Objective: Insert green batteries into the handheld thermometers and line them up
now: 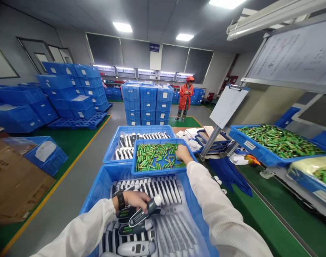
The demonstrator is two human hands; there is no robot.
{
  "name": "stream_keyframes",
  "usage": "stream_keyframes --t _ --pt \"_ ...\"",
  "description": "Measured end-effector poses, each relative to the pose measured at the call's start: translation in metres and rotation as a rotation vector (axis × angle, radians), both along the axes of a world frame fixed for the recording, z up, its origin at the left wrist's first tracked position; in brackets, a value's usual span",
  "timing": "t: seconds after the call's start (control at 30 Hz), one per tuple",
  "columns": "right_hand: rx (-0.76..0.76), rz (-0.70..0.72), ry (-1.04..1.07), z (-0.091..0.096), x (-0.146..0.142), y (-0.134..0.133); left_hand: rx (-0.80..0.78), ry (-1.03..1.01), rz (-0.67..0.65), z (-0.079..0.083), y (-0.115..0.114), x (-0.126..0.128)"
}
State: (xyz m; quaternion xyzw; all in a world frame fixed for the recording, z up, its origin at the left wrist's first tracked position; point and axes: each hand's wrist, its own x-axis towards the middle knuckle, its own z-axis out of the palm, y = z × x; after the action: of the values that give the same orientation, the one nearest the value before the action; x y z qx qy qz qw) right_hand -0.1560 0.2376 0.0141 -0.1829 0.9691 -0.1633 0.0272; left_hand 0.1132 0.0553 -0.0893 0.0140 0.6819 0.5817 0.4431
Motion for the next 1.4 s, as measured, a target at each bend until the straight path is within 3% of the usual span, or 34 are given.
stream_keyframes --t 0.17,0.23,0.3,0.33,0.4,0.5,0.6,0.8,1.03,1.3,1.4 --pt "-0.081 0.027 0.099 0.025 0.014 0.010 0.027 0.063 0.076 0.006 -0.002 0.002" --pt "-0.237 0.074 0.148 0.033 0.040 0.022 0.079 0.080 0.127 0.012 -0.001 0.005" --pt "-0.491 0.178 0.131 0.032 0.082 0.037 0.150 0.093 0.206 0.019 0.003 0.009" --pt "-0.605 0.241 0.090 0.027 0.107 0.045 0.181 0.096 0.250 0.023 0.005 0.011" --pt "-0.693 0.335 0.023 0.012 0.161 0.058 0.222 0.084 0.333 0.029 0.012 0.014" --pt "-0.679 0.414 -0.086 -0.019 0.227 0.069 0.264 0.016 0.414 0.033 0.024 0.016" --pt "-0.636 0.485 -0.177 -0.043 0.260 0.074 0.285 -0.056 0.467 0.033 0.038 0.021" --pt "-0.384 0.679 0.036 -0.051 0.274 0.075 0.314 -0.056 0.666 0.036 0.055 0.032" --pt "-0.255 0.612 0.194 -0.063 0.280 0.072 0.388 -0.053 0.671 0.033 0.052 0.032" --pt "-0.518 0.504 -0.091 -0.058 0.277 0.073 0.415 0.043 0.658 0.027 0.055 0.034" --pt "-0.621 0.367 -0.216 -0.059 0.273 0.073 0.371 0.078 0.679 0.030 0.055 0.032"
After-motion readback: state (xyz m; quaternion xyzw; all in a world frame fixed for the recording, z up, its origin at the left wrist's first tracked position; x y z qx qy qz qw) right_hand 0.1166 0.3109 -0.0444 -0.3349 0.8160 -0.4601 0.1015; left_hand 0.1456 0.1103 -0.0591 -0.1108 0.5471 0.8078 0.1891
